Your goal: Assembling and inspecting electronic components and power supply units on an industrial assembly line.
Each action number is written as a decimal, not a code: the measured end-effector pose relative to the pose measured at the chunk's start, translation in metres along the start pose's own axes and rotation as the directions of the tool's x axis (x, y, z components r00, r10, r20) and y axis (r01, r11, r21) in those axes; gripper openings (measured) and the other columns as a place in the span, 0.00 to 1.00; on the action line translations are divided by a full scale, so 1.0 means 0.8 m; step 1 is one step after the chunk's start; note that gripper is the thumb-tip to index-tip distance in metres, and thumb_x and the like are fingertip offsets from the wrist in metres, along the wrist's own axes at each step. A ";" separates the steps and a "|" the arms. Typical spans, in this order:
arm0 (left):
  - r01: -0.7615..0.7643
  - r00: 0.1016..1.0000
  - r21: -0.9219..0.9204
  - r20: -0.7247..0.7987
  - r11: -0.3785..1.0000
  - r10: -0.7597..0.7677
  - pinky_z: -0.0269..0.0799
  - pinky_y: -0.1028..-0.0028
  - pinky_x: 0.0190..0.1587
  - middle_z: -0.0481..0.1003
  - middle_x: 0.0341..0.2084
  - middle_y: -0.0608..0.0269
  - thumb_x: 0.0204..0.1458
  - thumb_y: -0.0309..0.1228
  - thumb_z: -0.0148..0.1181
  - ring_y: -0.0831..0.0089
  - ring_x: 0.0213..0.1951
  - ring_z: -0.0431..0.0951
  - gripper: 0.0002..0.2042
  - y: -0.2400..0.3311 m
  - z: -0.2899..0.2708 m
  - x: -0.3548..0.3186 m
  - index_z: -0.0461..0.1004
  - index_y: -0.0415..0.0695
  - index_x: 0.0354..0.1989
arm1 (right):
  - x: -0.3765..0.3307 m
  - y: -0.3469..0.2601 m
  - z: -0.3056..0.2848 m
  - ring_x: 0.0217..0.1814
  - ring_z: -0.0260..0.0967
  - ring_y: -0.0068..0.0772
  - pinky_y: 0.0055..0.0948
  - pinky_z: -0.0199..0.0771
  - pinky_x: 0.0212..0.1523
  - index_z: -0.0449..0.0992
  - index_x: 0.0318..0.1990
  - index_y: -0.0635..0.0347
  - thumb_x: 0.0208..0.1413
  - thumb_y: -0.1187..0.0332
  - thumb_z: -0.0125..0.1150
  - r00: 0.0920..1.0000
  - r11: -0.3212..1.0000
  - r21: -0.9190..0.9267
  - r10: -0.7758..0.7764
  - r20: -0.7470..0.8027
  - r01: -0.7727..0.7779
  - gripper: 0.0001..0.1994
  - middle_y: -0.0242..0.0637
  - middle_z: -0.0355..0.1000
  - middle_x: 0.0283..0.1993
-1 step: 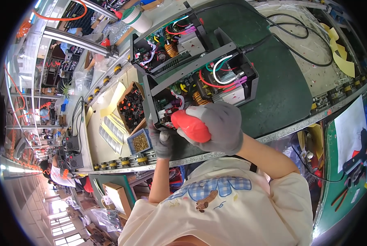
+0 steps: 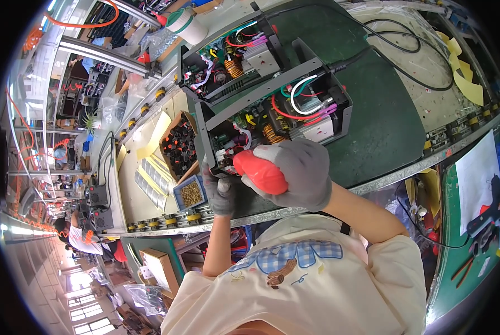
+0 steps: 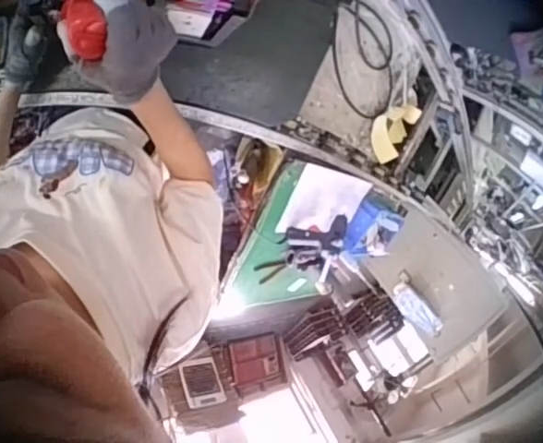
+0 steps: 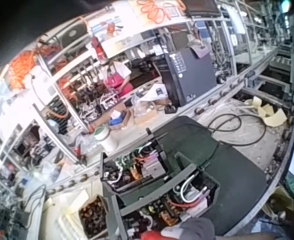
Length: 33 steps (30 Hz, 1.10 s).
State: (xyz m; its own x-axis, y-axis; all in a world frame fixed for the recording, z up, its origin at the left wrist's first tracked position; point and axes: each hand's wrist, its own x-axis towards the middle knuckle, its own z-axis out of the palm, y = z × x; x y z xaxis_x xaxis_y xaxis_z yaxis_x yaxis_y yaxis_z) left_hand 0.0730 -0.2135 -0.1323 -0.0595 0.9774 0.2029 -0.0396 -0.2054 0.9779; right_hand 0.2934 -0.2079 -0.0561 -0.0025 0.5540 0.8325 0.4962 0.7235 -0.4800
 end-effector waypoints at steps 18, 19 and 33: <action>-0.079 0.997 0.197 0.037 0.977 0.073 0.64 0.71 0.52 0.65 0.45 0.62 0.39 0.57 0.66 0.71 0.49 0.68 0.44 -0.007 -0.016 -0.005 0.59 0.43 0.62 | 0.008 -0.027 -0.080 0.24 0.69 0.34 0.29 0.71 0.26 0.74 0.35 0.59 0.25 0.69 0.72 0.999 0.999 0.024 0.038 -0.001 -0.038 0.22 0.36 0.71 0.30; -0.075 0.997 0.197 0.047 0.978 0.066 0.64 0.72 0.50 0.64 0.43 0.63 0.39 0.57 0.65 0.72 0.47 0.68 0.44 0.000 -0.009 -0.002 0.59 0.43 0.62 | 0.005 -0.026 -0.079 0.24 0.69 0.34 0.28 0.70 0.25 0.74 0.36 0.60 0.26 0.70 0.72 0.993 0.990 0.115 0.089 -0.072 -0.080 0.22 0.37 0.71 0.30; -0.204 0.979 0.346 0.060 0.916 0.195 0.64 0.68 0.44 0.67 0.37 0.59 0.42 0.59 0.60 0.65 0.39 0.68 0.42 -0.020 -0.015 0.000 0.61 0.41 0.61 | 0.032 -0.029 -0.052 0.28 0.69 0.33 0.27 0.70 0.31 0.69 0.40 0.67 0.34 0.73 0.64 0.992 0.998 0.067 -0.005 0.128 -0.004 0.21 0.43 0.72 0.32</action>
State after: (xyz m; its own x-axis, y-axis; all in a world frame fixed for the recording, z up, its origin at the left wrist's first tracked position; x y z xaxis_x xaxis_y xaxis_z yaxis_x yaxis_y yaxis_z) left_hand 0.0612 -0.2110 -0.1483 -0.0057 0.9198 0.3924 0.3214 -0.3699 0.8717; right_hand 0.3181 -0.2279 -0.0122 -0.1160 0.5988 0.7925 0.4370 0.7472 -0.5006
